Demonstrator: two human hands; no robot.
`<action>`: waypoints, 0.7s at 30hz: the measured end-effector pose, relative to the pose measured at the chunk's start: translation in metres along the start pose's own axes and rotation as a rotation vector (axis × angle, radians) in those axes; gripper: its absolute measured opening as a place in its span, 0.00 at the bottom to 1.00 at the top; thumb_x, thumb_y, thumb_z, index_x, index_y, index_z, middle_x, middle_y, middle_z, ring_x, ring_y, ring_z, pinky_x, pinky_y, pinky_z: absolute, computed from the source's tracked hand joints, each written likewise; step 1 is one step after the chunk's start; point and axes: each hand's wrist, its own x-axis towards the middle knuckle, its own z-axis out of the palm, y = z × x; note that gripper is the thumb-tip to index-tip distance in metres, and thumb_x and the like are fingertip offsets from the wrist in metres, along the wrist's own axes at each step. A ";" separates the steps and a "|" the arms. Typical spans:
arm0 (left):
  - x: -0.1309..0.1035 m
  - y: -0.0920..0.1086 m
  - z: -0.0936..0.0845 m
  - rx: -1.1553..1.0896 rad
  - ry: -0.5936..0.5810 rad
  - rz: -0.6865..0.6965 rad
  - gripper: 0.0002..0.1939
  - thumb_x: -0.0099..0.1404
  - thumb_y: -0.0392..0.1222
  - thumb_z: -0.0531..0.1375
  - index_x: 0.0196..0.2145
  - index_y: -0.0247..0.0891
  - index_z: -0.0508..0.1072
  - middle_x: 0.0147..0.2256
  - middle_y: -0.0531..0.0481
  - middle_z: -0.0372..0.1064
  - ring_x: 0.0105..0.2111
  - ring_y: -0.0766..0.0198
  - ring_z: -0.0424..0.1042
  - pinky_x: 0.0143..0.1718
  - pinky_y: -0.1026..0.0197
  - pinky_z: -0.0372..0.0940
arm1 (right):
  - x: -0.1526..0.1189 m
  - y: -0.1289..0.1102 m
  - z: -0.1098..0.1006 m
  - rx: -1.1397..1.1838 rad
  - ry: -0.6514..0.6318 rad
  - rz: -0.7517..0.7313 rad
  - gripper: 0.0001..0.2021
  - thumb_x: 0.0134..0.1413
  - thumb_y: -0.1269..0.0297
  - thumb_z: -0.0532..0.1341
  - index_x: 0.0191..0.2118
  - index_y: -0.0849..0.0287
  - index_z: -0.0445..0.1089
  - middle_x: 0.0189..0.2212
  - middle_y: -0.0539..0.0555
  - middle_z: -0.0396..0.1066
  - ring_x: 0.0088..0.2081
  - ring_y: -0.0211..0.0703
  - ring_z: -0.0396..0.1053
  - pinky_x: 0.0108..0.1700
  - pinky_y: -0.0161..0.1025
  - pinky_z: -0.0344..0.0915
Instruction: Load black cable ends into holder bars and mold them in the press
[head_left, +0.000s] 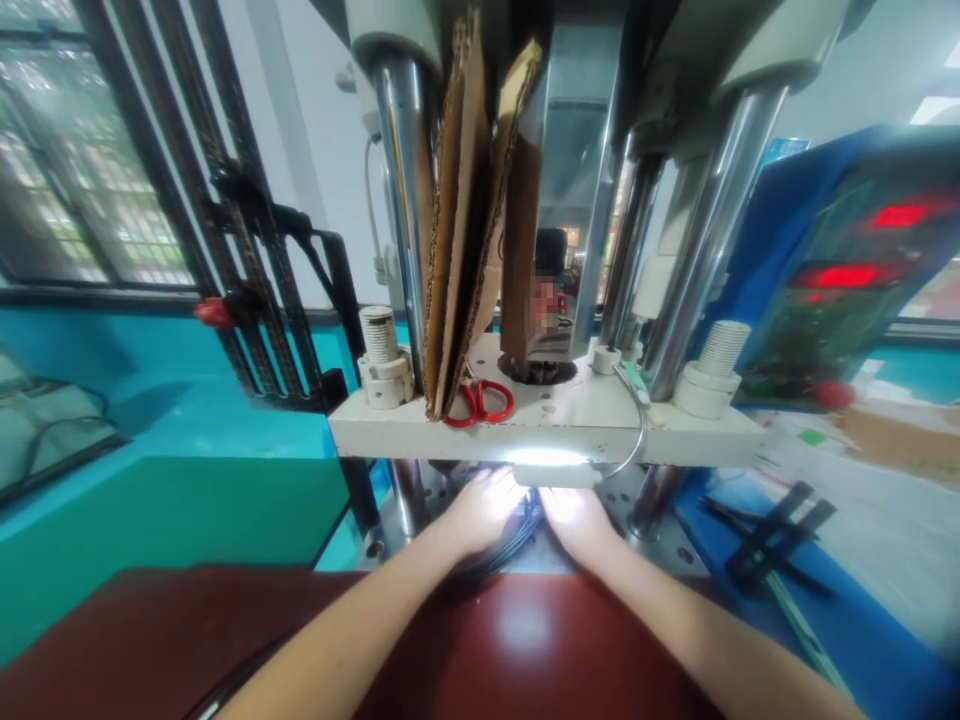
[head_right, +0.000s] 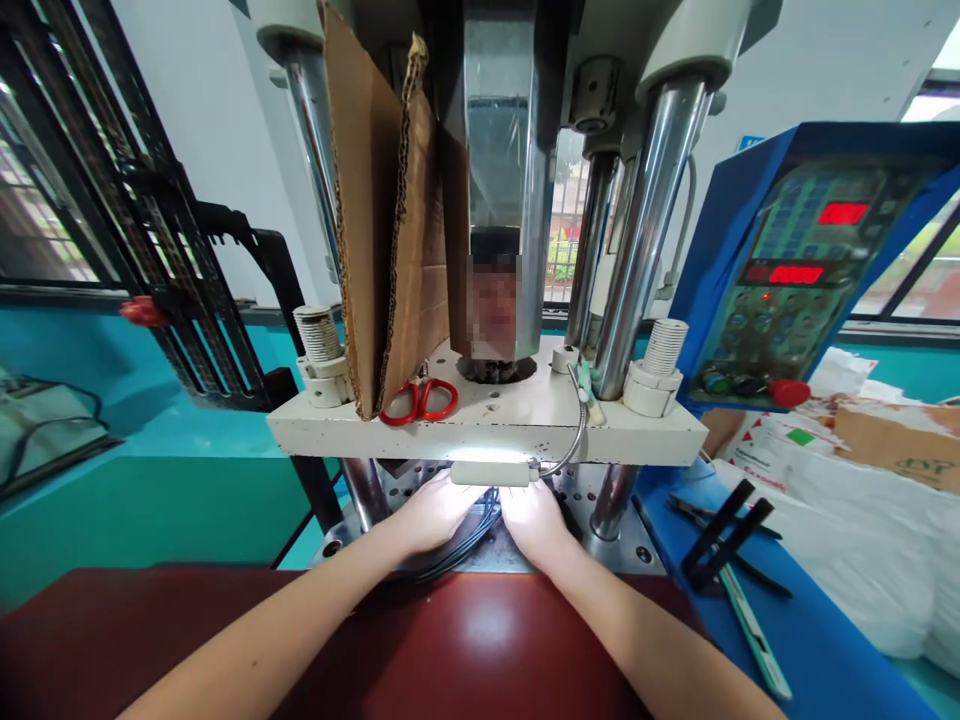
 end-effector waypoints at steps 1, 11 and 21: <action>0.003 -0.005 0.005 0.009 0.001 0.045 0.20 0.61 0.32 0.47 0.52 0.38 0.60 0.51 0.44 0.61 0.52 0.58 0.58 0.52 0.53 0.55 | 0.001 0.001 0.001 -0.005 -0.004 0.003 0.17 0.57 0.77 0.46 0.43 0.70 0.70 0.38 0.66 0.71 0.42 0.53 0.67 0.46 0.48 0.61; -0.005 -0.043 0.024 0.063 0.048 0.172 0.23 0.55 0.26 0.49 0.49 0.36 0.63 0.49 0.43 0.63 0.50 0.56 0.60 0.51 0.53 0.56 | -0.004 0.036 0.006 0.039 0.017 0.017 0.14 0.56 0.73 0.49 0.41 0.61 0.71 0.41 0.58 0.72 0.42 0.46 0.68 0.49 0.41 0.61; 0.003 -0.040 0.036 0.072 0.104 -0.004 0.17 0.54 0.27 0.48 0.39 0.33 0.70 0.38 0.41 0.69 0.39 0.54 0.67 0.40 0.53 0.63 | -0.001 0.039 0.012 0.109 -0.015 0.059 0.16 0.55 0.76 0.48 0.41 0.62 0.71 0.40 0.58 0.72 0.44 0.47 0.68 0.50 0.42 0.60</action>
